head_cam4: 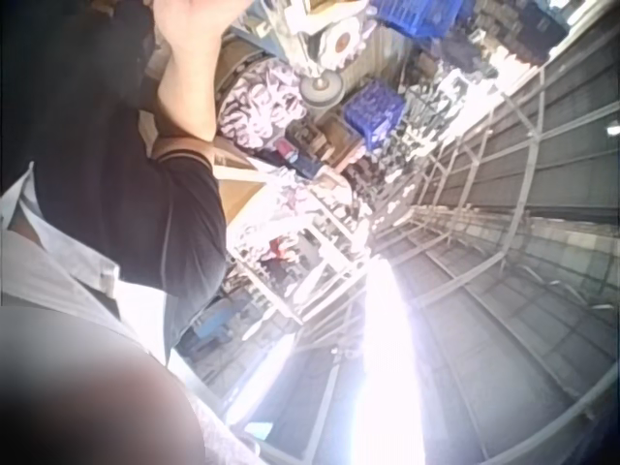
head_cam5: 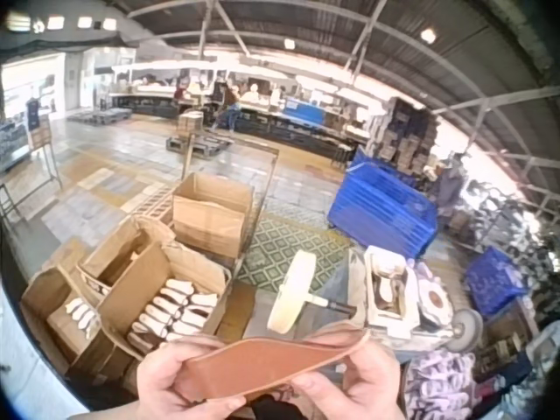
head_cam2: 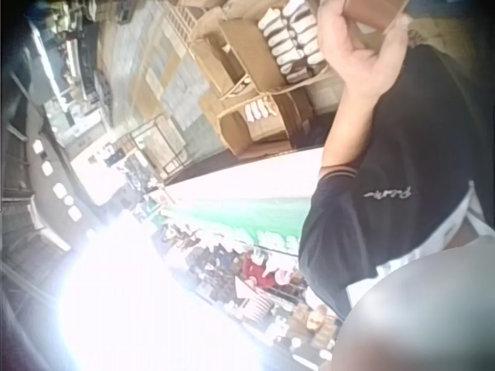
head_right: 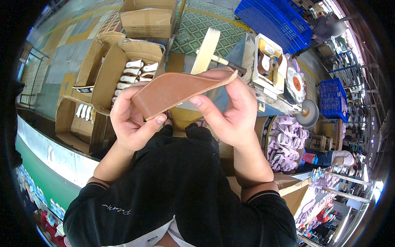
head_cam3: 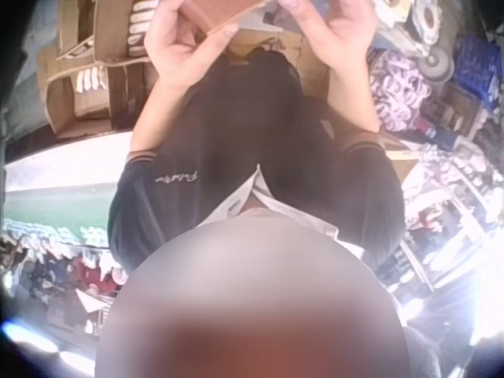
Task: The person repeatedly picks up shoe insoles from a cardboard box, presses the edges against a rotating adhesive roller to apply glue, and places the treated insoles into a second box. The process is repeated for multiple insoles throughout the clip.
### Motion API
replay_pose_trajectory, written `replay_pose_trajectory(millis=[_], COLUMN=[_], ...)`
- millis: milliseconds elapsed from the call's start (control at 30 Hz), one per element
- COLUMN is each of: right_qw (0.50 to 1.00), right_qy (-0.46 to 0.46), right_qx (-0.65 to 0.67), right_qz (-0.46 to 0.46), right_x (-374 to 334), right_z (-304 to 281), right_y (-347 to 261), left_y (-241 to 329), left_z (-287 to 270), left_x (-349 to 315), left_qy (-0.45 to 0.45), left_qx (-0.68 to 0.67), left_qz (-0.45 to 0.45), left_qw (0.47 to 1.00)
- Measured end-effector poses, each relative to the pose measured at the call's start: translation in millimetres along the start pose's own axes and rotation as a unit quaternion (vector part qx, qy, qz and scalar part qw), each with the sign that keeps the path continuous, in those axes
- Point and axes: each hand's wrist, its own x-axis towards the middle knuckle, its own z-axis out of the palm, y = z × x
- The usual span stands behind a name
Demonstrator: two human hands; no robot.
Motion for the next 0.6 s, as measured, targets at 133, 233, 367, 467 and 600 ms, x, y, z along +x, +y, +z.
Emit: replay_pose_trajectory(millis=[133,233,367,467,600], right_qw=[1.0,1.0,1.0,0.999,0.998], right_qy=[0.001,0.007,0.003,-0.017,0.024], right_qx=[-0.01,-0.009,-0.026,-0.047,0.022], right_qz=[-0.007,0.001,0.003,-0.003,0.048], right_x=[-0.2,-1.3,-4.6,-4.3,-2.1], right_z=[2.7,6.2,7.0,6.3,8.8], right_y=[4.2,5.9,4.8,3.8,-0.3], left_y=[0.0,-1.7,-1.7,-1.7,-3.3], left_z=[1.8,1.1,1.0,0.2,-3.2], left_x=[-3.9,-5.1,-8.4,-9.3,-7.2], left_qy=[0.02,0.026,0.061,0.069,0.046], left_qx=[-0.04,-0.05,-0.098,-0.105,-0.037], left_qz=[-0.055,-0.069,-0.103,-0.107,-0.051], left_qw=[0.998,0.996,0.988,0.986,0.997])
